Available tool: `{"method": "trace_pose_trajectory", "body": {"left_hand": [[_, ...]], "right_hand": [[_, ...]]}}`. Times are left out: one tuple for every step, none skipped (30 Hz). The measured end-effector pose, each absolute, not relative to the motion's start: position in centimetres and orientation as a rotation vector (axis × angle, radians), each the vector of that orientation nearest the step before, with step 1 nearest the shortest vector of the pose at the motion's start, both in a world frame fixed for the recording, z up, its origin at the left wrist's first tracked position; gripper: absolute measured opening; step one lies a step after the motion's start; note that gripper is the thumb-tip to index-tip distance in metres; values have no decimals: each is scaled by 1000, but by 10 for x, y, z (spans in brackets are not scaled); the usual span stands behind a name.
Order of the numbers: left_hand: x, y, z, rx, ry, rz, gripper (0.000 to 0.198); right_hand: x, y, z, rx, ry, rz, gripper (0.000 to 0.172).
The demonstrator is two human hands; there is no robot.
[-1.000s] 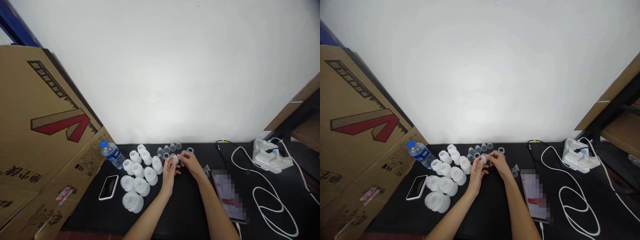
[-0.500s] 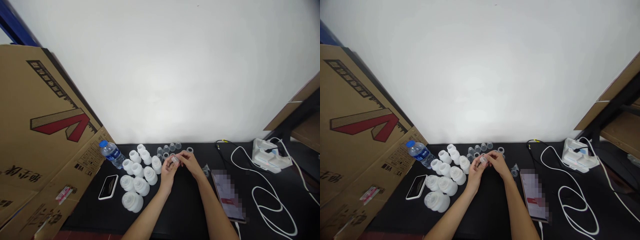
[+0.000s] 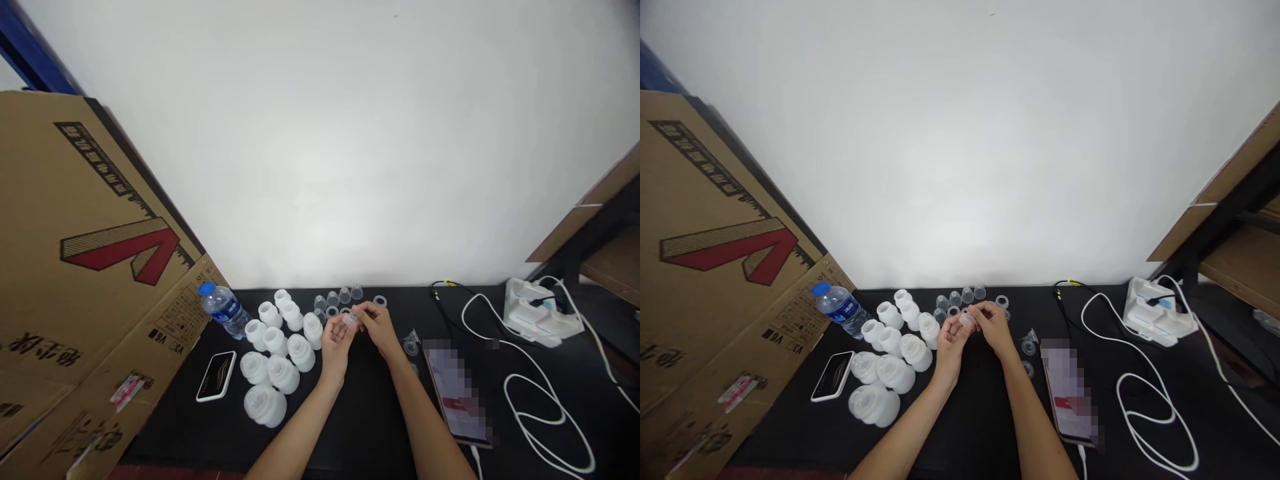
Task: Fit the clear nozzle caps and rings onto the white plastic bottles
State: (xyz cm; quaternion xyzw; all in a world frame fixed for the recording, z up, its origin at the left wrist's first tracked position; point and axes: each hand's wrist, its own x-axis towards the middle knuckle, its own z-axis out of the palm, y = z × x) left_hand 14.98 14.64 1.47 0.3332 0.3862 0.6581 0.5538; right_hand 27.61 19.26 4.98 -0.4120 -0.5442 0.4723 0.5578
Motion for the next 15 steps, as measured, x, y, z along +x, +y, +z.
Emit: {"method": "trace_pose_trajectory", "body": {"left_hand": [[150,146,14,787,916,1551,49],[149,146,13,788,919,1547,49],[149,146,13,789,921,1545,49],[149,146,12,790,921,1545,49],[149,146,12,791,920,1543,49],[148,147,12,791,918,1543,50],[148,147,12,791,916,1543,50],[148,147,11,791,915,1543,50],[148,148,11,788,915,1543,50],[148,148,11,785,915,1543,50],[148,148,10,781,916,1543,51],[148,148,10,776,916,1539,51],[148,148,10,770,911,1532,52],[148,147,11,763,903,1523,52],[148,147,11,759,897,1515,53]], "right_hand": [[276,192,50,-966,-1293,1114,42],[277,192,51,-957,-1297,1116,41],[277,192,51,-946,-1298,1119,41],[277,192,51,-935,-1296,1122,41],[277,192,51,-927,-1290,1122,40],[277,192,51,-923,-1284,1119,40],[277,192,51,-924,-1279,1115,40],[276,192,51,-929,-1277,1111,40],[276,193,51,-935,-1275,1111,40],[276,193,50,-943,-1272,1113,40],[276,194,50,-952,-1269,1122,41],[277,194,50,-961,-1262,1135,43],[277,194,49,-969,-1249,1150,45],[278,195,49,-975,-1231,1166,48],[279,195,49,-979,-1215,1184,51]]}}
